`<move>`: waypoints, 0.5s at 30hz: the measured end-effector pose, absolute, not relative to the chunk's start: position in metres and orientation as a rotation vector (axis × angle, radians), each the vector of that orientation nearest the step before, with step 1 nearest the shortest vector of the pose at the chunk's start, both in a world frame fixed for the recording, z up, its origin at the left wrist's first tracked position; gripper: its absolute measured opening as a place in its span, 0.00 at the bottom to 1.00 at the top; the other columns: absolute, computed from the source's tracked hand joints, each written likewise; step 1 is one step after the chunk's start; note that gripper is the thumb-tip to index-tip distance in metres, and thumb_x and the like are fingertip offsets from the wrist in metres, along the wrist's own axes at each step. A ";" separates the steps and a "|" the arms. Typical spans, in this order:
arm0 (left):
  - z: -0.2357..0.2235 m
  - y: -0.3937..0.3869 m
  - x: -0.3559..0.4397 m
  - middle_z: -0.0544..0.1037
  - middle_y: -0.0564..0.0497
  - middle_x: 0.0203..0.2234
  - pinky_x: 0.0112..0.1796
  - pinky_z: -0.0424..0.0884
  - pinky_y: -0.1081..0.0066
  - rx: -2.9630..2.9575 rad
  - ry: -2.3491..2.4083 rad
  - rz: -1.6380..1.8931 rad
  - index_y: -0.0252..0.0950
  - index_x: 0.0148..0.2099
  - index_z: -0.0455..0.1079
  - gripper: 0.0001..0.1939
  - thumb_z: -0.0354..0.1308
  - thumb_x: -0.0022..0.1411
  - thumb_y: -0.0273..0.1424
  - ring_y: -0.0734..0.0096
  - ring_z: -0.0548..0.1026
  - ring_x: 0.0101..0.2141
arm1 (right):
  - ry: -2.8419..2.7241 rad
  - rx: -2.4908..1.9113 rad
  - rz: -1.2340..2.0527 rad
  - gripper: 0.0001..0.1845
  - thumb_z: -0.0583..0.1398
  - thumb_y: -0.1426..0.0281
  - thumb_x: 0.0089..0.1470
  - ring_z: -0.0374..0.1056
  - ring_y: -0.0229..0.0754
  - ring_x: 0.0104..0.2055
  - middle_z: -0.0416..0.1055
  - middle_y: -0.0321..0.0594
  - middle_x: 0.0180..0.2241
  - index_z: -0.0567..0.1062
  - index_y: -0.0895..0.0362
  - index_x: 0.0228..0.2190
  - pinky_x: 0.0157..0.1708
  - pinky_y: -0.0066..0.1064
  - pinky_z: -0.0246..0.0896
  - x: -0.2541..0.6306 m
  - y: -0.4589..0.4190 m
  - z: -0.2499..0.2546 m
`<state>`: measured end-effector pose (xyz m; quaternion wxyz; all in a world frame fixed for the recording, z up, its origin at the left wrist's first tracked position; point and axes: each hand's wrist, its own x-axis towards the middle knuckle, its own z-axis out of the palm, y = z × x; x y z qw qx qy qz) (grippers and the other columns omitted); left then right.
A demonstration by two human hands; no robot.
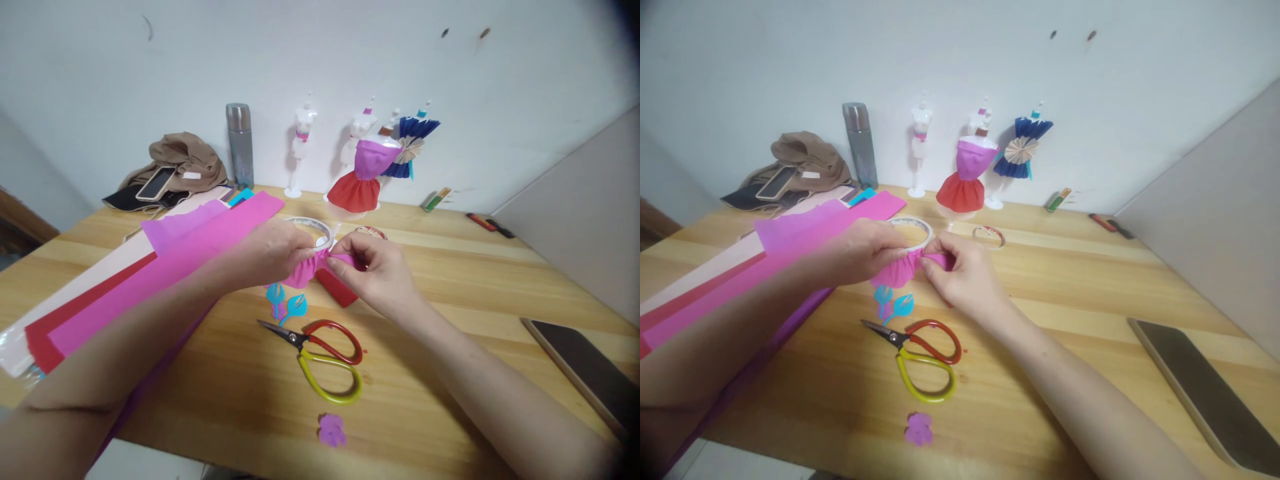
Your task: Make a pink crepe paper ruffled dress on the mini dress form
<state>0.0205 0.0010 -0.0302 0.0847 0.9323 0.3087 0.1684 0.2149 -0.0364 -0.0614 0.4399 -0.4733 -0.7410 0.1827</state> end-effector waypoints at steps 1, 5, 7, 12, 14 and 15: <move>-0.030 0.001 0.021 0.71 0.52 0.25 0.33 0.62 0.72 2.773 0.920 0.503 0.34 0.29 0.66 0.18 0.45 0.70 0.33 0.72 0.67 0.29 | -1.822 -1.178 0.457 0.07 0.62 0.71 0.48 0.59 0.38 0.22 0.67 0.34 0.19 0.71 0.54 0.21 0.23 0.31 0.53 0.215 -0.036 -0.061; -0.032 0.001 0.021 0.72 0.52 0.26 0.34 0.62 0.72 2.774 0.919 0.511 0.34 0.30 0.67 0.16 0.46 0.69 0.31 0.72 0.68 0.31 | -1.799 -1.167 0.483 0.06 0.61 0.69 0.49 0.62 0.40 0.22 0.70 0.36 0.20 0.73 0.54 0.22 0.24 0.32 0.56 0.215 -0.035 -0.063; -0.032 0.002 0.021 0.71 0.52 0.25 0.33 0.61 0.72 2.783 0.936 0.482 0.33 0.30 0.67 0.16 0.46 0.69 0.31 0.72 0.67 0.30 | -1.808 -1.168 0.496 0.06 0.61 0.68 0.49 0.62 0.40 0.22 0.69 0.35 0.19 0.74 0.54 0.22 0.23 0.32 0.56 0.215 -0.034 -0.064; -0.032 0.002 0.020 0.71 0.51 0.26 0.33 0.62 0.72 2.800 0.954 0.471 0.33 0.29 0.66 0.17 0.45 0.69 0.31 0.72 0.68 0.30 | -1.791 -1.174 0.574 0.07 0.62 0.68 0.49 0.62 0.40 0.23 0.70 0.36 0.20 0.73 0.52 0.21 0.24 0.33 0.57 0.217 -0.033 -0.063; -0.032 0.002 0.020 0.71 0.52 0.25 0.33 0.61 0.72 2.800 0.951 0.476 0.33 0.28 0.65 0.17 0.46 0.69 0.31 0.72 0.67 0.30 | -1.790 -1.169 0.590 0.08 0.63 0.67 0.50 0.63 0.41 0.23 0.69 0.36 0.20 0.72 0.52 0.21 0.24 0.34 0.57 0.218 -0.031 -0.062; -0.031 0.002 0.020 0.70 0.52 0.25 0.32 0.61 0.72 2.797 0.948 0.475 0.33 0.28 0.65 0.17 0.46 0.69 0.31 0.72 0.67 0.29 | -1.791 -1.169 0.591 0.09 0.63 0.67 0.50 0.63 0.41 0.23 0.69 0.36 0.20 0.72 0.52 0.21 0.24 0.34 0.57 0.219 -0.030 -0.061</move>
